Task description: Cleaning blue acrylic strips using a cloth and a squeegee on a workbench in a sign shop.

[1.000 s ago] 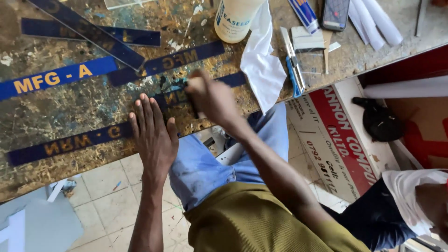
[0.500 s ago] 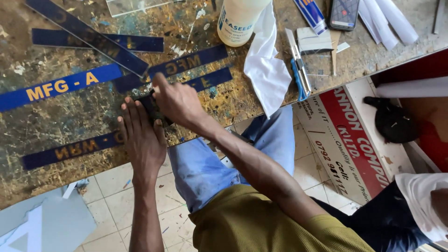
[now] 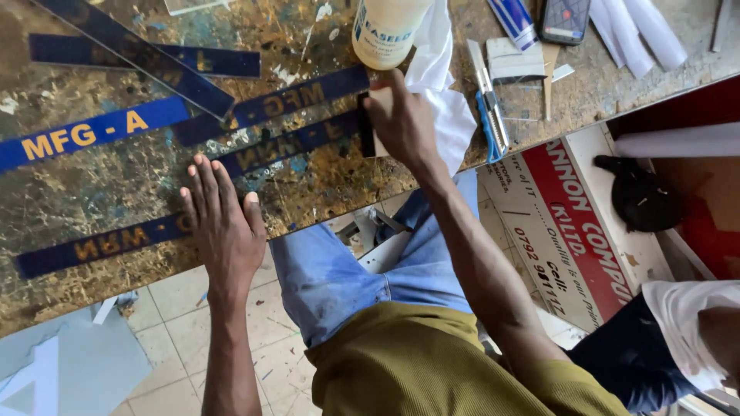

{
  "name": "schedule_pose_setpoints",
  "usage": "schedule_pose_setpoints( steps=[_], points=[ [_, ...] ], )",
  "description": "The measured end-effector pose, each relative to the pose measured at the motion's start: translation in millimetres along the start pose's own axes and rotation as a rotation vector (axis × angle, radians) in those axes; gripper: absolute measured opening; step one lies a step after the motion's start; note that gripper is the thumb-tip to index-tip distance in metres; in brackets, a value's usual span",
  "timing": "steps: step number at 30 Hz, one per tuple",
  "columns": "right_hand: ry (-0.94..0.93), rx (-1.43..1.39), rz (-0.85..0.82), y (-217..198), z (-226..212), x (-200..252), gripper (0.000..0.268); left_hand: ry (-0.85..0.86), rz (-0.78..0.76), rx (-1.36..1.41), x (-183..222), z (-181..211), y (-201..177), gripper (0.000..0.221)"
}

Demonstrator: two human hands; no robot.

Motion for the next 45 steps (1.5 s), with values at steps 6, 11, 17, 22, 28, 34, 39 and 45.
schedule_pose_setpoints(
  steps=[6,11,17,22,28,34,39,45],
  points=[
    [0.097,-0.079,0.053,-28.7,15.9,3.0,0.022,0.019,0.014,-0.033,0.1,-1.7,2.5,0.072],
    [0.129,-0.385,0.163,-61.3,14.6,51.9,0.038,0.023,0.124,0.01,5.8,-1.1,7.5,0.074],
    [0.279,-0.71,0.108,-59.2,35.0,106.2,0.041,0.15,0.261,0.558,28.0,76.0,56.0,0.023],
    [0.267,-0.739,-0.068,-35.9,23.3,139.2,0.042,0.026,-0.19,0.934,42.2,163.9,87.6,0.046],
    [0.047,-0.682,-0.182,-43.1,10.3,156.8,0.025,0.021,-0.047,1.098,41.9,185.9,72.0,0.051],
    [0.037,-0.686,-0.304,-40.6,4.0,179.1,0.026,-0.116,0.025,1.101,25.1,154.6,91.5,0.05],
    [0.138,-0.746,-0.39,-20.0,23.3,188.7,0.039,0.007,0.483,0.849,-36.5,130.6,-9.6,0.054],
    [0.152,-0.5,-0.224,-43.5,-37.0,142.5,0.08,0.1,0.193,0.287,-26.9,93.9,-0.3,0.054]
  ],
)
Point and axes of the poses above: each hand's wrist, its own x-axis away from the middle knuckle, its own y-axis out of the palm, z = x × y, the point moved 4 cm from there along -x, towards the middle knuckle, and after that the axes turned 7 degrees about y, right-handed, at the moved point
